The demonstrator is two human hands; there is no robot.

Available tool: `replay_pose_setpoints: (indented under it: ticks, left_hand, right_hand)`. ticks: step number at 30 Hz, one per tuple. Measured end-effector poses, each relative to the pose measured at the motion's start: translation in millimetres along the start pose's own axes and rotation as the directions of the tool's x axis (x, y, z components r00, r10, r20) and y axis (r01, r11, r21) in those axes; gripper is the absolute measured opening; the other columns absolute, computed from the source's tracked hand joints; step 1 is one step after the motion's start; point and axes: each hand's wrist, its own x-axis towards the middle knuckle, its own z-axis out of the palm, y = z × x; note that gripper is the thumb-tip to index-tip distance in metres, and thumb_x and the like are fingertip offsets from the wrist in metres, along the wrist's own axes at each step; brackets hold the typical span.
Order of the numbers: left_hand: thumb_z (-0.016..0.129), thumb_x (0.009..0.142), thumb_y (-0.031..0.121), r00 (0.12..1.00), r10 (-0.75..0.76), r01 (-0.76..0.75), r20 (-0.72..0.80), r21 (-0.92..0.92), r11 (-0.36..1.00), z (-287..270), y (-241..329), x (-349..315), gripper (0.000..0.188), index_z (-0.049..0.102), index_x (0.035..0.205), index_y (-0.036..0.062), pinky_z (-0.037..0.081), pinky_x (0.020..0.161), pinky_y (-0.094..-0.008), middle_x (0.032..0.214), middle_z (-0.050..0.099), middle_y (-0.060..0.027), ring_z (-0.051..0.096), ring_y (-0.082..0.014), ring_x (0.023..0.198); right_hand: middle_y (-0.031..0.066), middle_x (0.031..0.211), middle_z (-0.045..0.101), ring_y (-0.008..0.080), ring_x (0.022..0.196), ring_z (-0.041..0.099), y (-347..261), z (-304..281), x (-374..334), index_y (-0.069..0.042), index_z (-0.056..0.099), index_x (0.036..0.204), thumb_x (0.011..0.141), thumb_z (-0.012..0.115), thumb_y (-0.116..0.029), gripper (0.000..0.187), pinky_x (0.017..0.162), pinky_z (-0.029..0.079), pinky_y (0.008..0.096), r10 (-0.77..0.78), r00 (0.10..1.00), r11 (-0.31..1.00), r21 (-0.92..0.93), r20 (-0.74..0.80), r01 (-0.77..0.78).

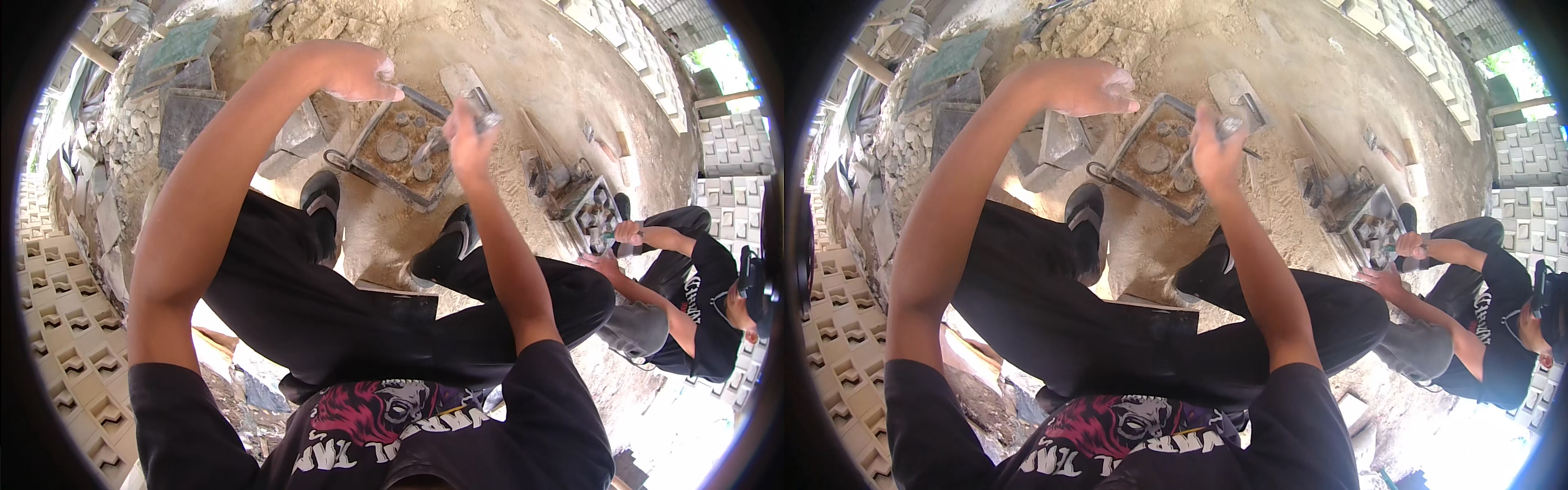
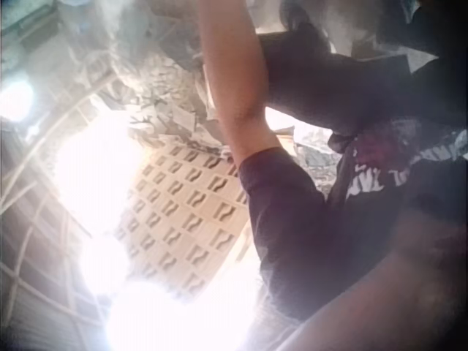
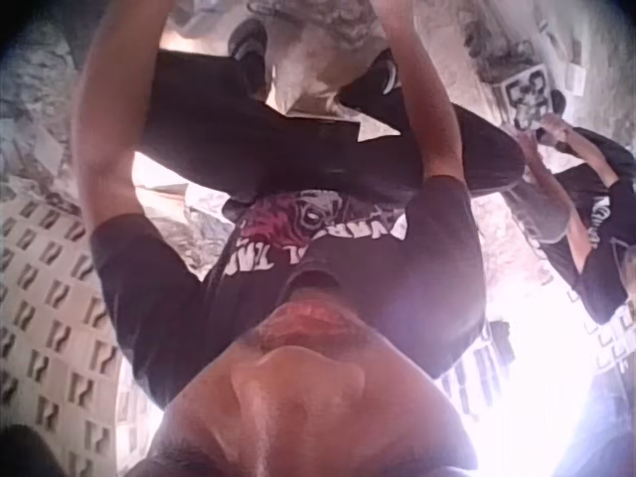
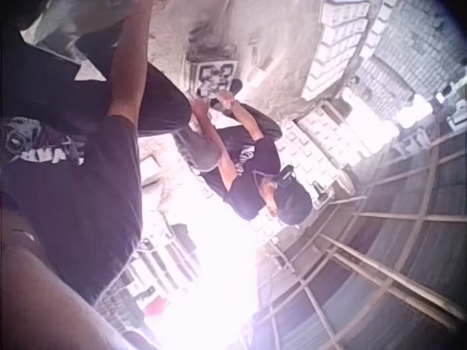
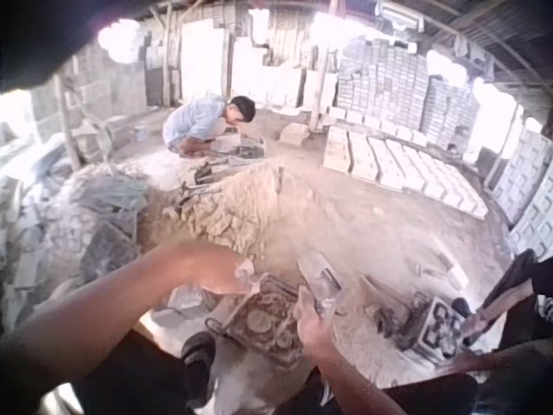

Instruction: The person fills a decorative mold with dry concrete mix using a trowel and then compacts the material into the mold by hand and with a small metal tool.

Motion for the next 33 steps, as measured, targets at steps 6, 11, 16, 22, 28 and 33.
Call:
replay_pose_setpoints:
  ticks: [6, 11, 16, 22, 28, 33]
  left_hand:
    - [0.051, 0.091, 0.063, 0.998, 0.029, -0.031, -0.049, -0.035, 0.999, 7, 3, 14, 0.075, 0.049, 0.141, 0.007, 0.047, 0.098, -0.0417, 0.128, 0.062, -0.0149, 0.06, -0.0294, 0.116]
    - [0.05, 0.092, 0.064, 1.0, 0.008, -0.007, 0.016, -0.052, 0.999, -4, 16, 11, 0.076, 0.048, 0.142, 0.0075, 0.047, 0.098, -0.0418, 0.13, 0.061, -0.0152, 0.06, -0.0298, 0.117]
    - [0.048, 0.093, 0.063, 0.998, 0.026, -0.023, -0.051, 0.058, 0.998, 4, 19, 9, 0.072, 0.05, 0.141, 0.0099, 0.046, 0.101, -0.0416, 0.133, 0.059, -0.0153, 0.058, -0.0304, 0.121]
    - [0.05, 0.097, 0.051, 0.997, 0.066, -0.067, -0.046, -0.028, 0.997, -10, 22, 6, 0.057, 0.053, 0.138, 0.0109, 0.046, 0.1, -0.041, 0.133, 0.06, -0.0131, 0.058, -0.0294, 0.121]
    - [0.044, 0.103, 0.033, 0.947, 0.2, -0.235, -0.25, -0.121, 0.964, -15, -10, 32, 0.032, 0.06, 0.111, 0.0058, 0.047, 0.09, -0.0414, 0.106, 0.066, -0.0098, 0.063, -0.0255, 0.099]
    - [0.054, 0.088, 0.022, 0.932, 0.231, -0.327, -0.278, -0.377, 0.867, -28, -39, 38, 0.024, 0.066, 0.092, 0.002, 0.049, 0.079, -0.0393, 0.087, 0.069, -0.0136, 0.065, -0.026, 0.083]
  right_hand:
    - [-0.0039, 0.052, 0.047, 0.0057, 0.045, 0.042, 2, 18, -4, -0.009, 0.052, 0.06, 0.095, 0.061, -0.016, 0.037, 0.042, 0.029, 0.0253, 0.117, 0.993, 0.98, -0.16, -0.018, -0.118]
    - [-0.0037, 0.054, 0.046, 0.006, 0.046, 0.039, 12, 13, -9, -0.012, 0.048, 0.06, 0.097, 0.061, -0.019, 0.039, 0.044, 0.027, 0.0243, 0.227, 0.965, 0.941, -0.284, 0.128, -0.184]
    - [-0.0063, 0.055, 0.038, 0.0054, 0.046, 0.03, -15, 0, -18, -0.012, 0.048, 0.065, 0.098, 0.059, -0.023, 0.036, 0.044, 0.022, 0.0258, 0.224, 0.931, 0.965, -0.202, 0.288, -0.169]
    - [-0.0065, 0.053, 0.039, 0.0049, 0.045, 0.029, -2, 1, -14, -0.012, 0.046, 0.061, 0.099, 0.056, -0.022, 0.041, 0.043, 0.02, 0.0265, 0.246, 0.919, 0.963, -0.182, 0.309, -0.197]
    - [-0.0081, 0.055, 0.043, 0.0037, 0.051, 0.036, 29, -8, -5, -0.01, 0.05, 0.058, 0.094, 0.063, -0.022, 0.04, 0.046, 0.027, 0.0267, 0.309, 0.897, 0.943, -0.226, 0.317, -0.244]
    - [-0.0074, 0.056, 0.044, 0.0037, 0.052, 0.037, 10, 8, -25, -0.008, 0.051, 0.059, 0.091, 0.066, -0.02, 0.037, 0.046, 0.027, 0.0267, 0.309, 0.908, 0.925, -0.313, 0.284, -0.216]
